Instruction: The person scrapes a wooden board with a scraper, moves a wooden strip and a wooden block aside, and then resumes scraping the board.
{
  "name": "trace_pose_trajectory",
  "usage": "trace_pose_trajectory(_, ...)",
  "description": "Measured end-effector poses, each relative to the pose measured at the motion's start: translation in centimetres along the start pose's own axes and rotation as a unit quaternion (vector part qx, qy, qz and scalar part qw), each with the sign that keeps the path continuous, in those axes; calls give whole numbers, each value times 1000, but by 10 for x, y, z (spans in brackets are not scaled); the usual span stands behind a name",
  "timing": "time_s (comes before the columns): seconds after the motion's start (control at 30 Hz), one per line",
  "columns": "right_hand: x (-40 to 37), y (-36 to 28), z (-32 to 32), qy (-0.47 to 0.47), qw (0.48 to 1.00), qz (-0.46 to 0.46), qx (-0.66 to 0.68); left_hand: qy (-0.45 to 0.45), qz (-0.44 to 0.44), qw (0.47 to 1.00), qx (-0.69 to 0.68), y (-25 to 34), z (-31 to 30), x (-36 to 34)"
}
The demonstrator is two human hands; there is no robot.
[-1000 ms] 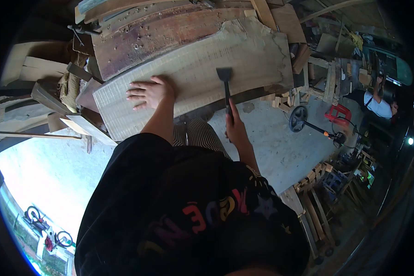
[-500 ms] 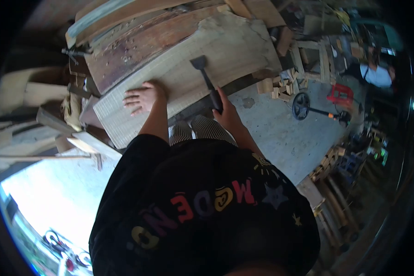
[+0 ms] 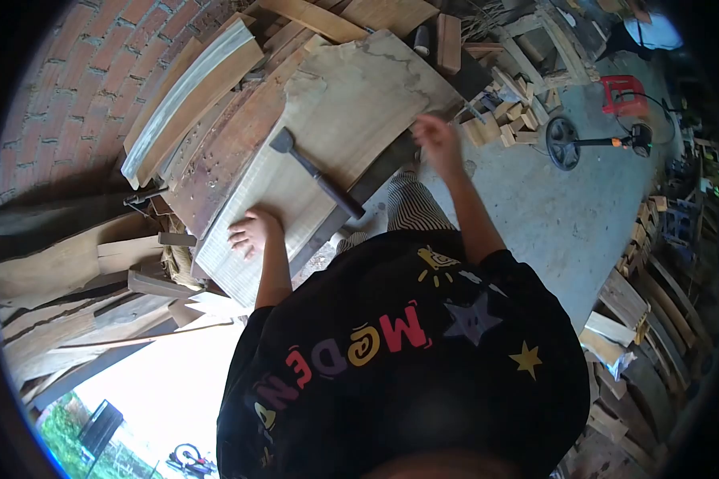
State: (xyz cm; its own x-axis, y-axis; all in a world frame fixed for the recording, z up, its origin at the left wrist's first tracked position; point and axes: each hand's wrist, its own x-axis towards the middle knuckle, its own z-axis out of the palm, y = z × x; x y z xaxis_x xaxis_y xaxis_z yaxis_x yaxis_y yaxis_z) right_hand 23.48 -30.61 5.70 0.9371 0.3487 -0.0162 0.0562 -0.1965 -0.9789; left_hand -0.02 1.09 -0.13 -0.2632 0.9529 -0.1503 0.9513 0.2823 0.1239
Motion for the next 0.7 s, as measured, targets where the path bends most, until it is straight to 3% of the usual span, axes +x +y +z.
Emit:
trace_pose_trajectory(0.1,55,21,-70,133,979,-24,-155,8,-3,1000,17,-8,2,4)
trace_pose_trajectory(0.13,69,22,-83,127,981,-23,-144,-8,3,1000,2,-11,1,5)
trace_pose_trajectory(0.2,94,26,-105,62,971,68,-220,-12,-9,999,-32,-9,1,4)
trace_pose_trajectory(0.23,107,29,-107,53,973,67,-214,-4,-16,999,-32,-1,3,2)
trace_pose_trajectory(0.3,122,39,-106,-57,970,101,-213,-86,-17,996,-15,13,6,-3)
trace_pose_trajectory(0.33,129,42,-105,-103,965,114,-212,-100,27,993,-47,20,8,-11)
trace_pose_trajectory(0.5,146,42,-91,-192,944,121,-239,-173,142,965,-137,83,-6,-100)
trace_pose_trajectory(0.7,153,27,-107,-350,902,90,-236,-203,123,969,-67,91,-13,-130)
